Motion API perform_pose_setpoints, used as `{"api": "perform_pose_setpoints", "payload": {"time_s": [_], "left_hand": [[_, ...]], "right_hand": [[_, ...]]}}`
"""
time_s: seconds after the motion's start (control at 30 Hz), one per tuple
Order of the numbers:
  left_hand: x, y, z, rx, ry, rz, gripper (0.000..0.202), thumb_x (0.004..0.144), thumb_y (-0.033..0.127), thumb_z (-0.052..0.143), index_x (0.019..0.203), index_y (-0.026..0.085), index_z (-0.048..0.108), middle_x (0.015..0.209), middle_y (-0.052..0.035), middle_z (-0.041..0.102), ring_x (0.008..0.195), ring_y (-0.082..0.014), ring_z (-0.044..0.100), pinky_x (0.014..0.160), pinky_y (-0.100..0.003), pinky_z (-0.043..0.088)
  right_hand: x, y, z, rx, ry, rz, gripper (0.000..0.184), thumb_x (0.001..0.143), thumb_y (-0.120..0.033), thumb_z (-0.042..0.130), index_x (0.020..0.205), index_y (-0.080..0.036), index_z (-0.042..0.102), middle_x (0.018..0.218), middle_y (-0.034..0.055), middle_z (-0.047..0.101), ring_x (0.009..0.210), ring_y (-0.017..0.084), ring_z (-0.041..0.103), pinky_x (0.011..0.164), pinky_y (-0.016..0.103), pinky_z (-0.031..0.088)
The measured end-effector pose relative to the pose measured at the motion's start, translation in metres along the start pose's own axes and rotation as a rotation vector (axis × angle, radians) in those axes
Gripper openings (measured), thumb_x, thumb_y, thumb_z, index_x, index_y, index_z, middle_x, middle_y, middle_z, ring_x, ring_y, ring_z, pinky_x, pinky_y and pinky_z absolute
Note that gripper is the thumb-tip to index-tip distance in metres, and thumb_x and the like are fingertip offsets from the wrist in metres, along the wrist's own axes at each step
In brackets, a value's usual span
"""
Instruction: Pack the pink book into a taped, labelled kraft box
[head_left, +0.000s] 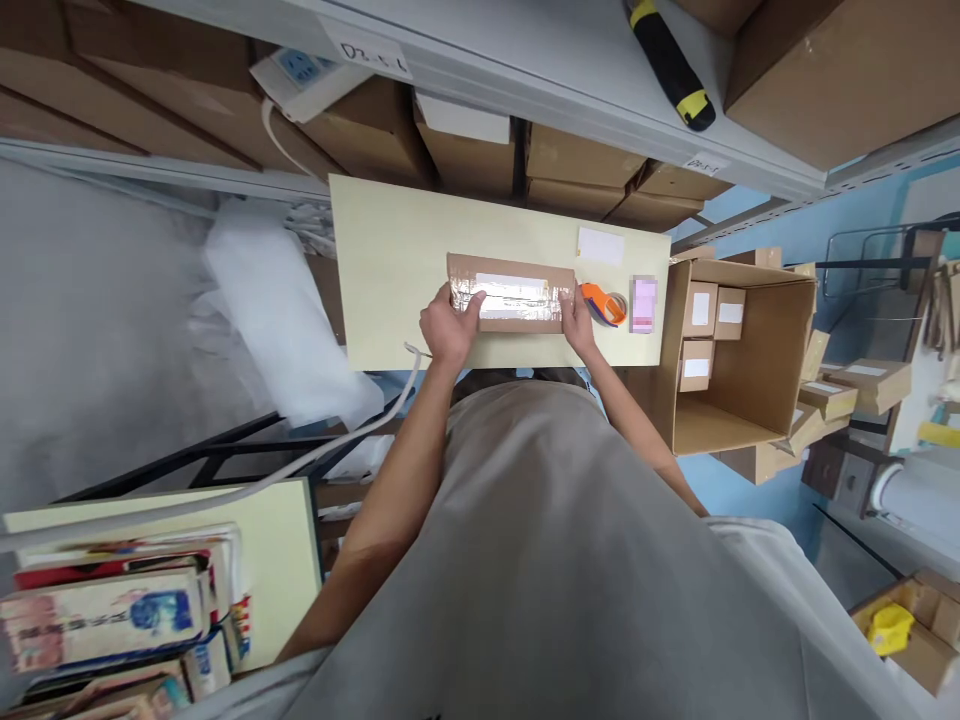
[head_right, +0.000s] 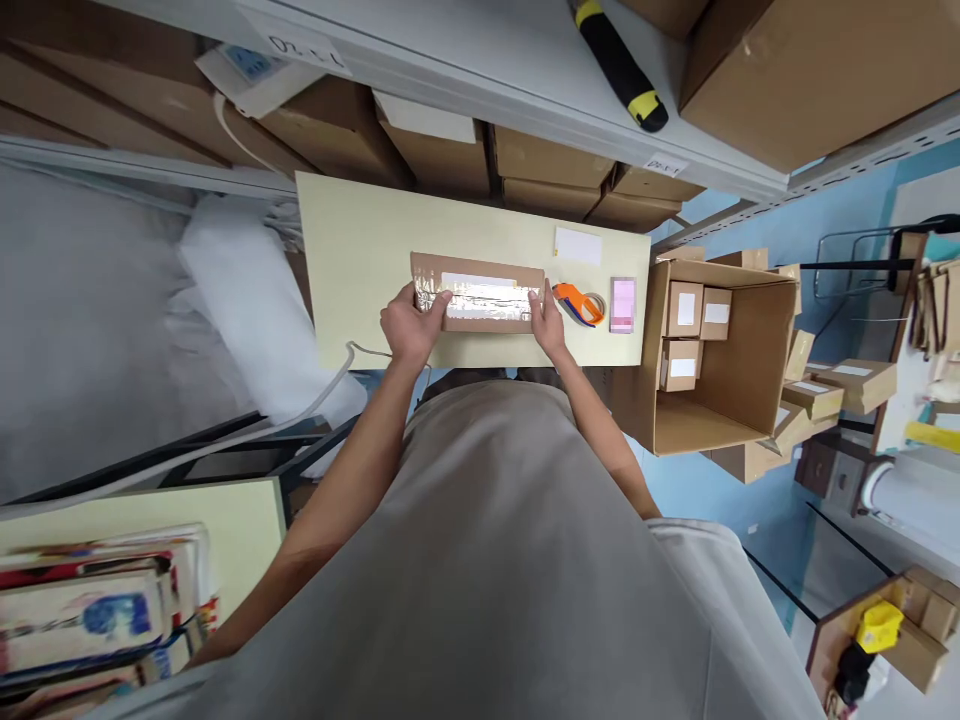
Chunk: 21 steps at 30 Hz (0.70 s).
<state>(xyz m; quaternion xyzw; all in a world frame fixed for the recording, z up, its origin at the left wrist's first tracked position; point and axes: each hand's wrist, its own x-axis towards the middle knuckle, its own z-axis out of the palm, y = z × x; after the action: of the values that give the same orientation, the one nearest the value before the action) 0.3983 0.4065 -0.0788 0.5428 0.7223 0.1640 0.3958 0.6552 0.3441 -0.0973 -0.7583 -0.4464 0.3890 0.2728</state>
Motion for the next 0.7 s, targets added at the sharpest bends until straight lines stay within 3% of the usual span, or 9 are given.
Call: {"api": "perform_pose_setpoints", "payload": {"time_s": [0.1,0.2,0.33,0.47,0.6,0.7], "left_hand": [[0.009,-0.011,-0.004,-0.144,-0.029,0.021,0.046,0.101,0.051,0.076,0.132,0.017,0.080,0.127,-0.0149,0.085,0.121,-0.0323,0.079,0.113,-0.042,0.059],[0.017,-0.016,-0.005,-0.218,-0.057,0.040,0.051,0.096,0.042,0.081,0.139,0.015,0.079,0.131,-0.0150,0.085,0.122,-0.0301,0.079,0.111,-0.039,0.060],[0.020,-0.013,-0.012,-0.205,-0.101,0.138,0.047,0.095,0.033,0.078,0.139,0.018,0.082,0.125,-0.0107,0.086,0.113,-0.0304,0.080,0.109,-0.043,0.061],[0.027,-0.008,-0.030,-0.236,-0.001,0.241,0.047,0.094,0.030,0.079,0.140,0.019,0.083,0.137,-0.0124,0.079,0.117,-0.0287,0.077,0.109,-0.041,0.062],[0.041,-0.007,-0.048,-0.181,0.111,0.254,0.052,0.090,0.028,0.084,0.142,0.021,0.081,0.137,-0.0122,0.073,0.112,-0.0292,0.075,0.113,-0.045,0.061],[0.045,-0.016,-0.054,-0.081,0.096,0.180,0.053,0.088,0.026,0.086,0.141,0.019,0.078,0.135,-0.0148,0.072,0.119,-0.0348,0.074,0.121,-0.052,0.058]], "right_hand": [[-0.008,0.004,0.000,0.049,0.083,0.072,0.107,0.109,-0.092,0.031,0.179,-0.011,0.040,0.176,0.0227,0.056,0.169,0.032,0.050,0.138,0.049,0.045],[-0.017,0.003,0.006,0.077,0.216,0.096,0.094,0.112,-0.083,0.041,0.174,-0.013,0.046,0.174,0.0241,0.057,0.165,0.033,0.053,0.133,0.050,0.049],[-0.023,-0.002,0.010,0.014,0.277,0.018,0.078,0.113,-0.079,0.041,0.150,-0.017,0.069,0.145,0.0212,0.074,0.143,0.033,0.066,0.119,0.049,0.058],[-0.016,-0.014,0.007,-0.045,0.297,-0.045,0.074,0.111,-0.079,0.045,0.130,-0.017,0.079,0.125,0.0189,0.079,0.126,0.033,0.071,0.111,0.046,0.062],[-0.003,-0.028,0.012,0.019,0.257,-0.055,0.071,0.106,-0.078,0.059,0.137,-0.018,0.081,0.136,0.0196,0.077,0.116,0.030,0.075,0.106,0.046,0.064],[-0.002,-0.032,0.023,0.075,0.196,-0.039,0.068,0.102,-0.074,0.068,0.140,-0.019,0.082,0.135,0.0182,0.078,0.104,0.027,0.077,0.102,0.046,0.067]]}}
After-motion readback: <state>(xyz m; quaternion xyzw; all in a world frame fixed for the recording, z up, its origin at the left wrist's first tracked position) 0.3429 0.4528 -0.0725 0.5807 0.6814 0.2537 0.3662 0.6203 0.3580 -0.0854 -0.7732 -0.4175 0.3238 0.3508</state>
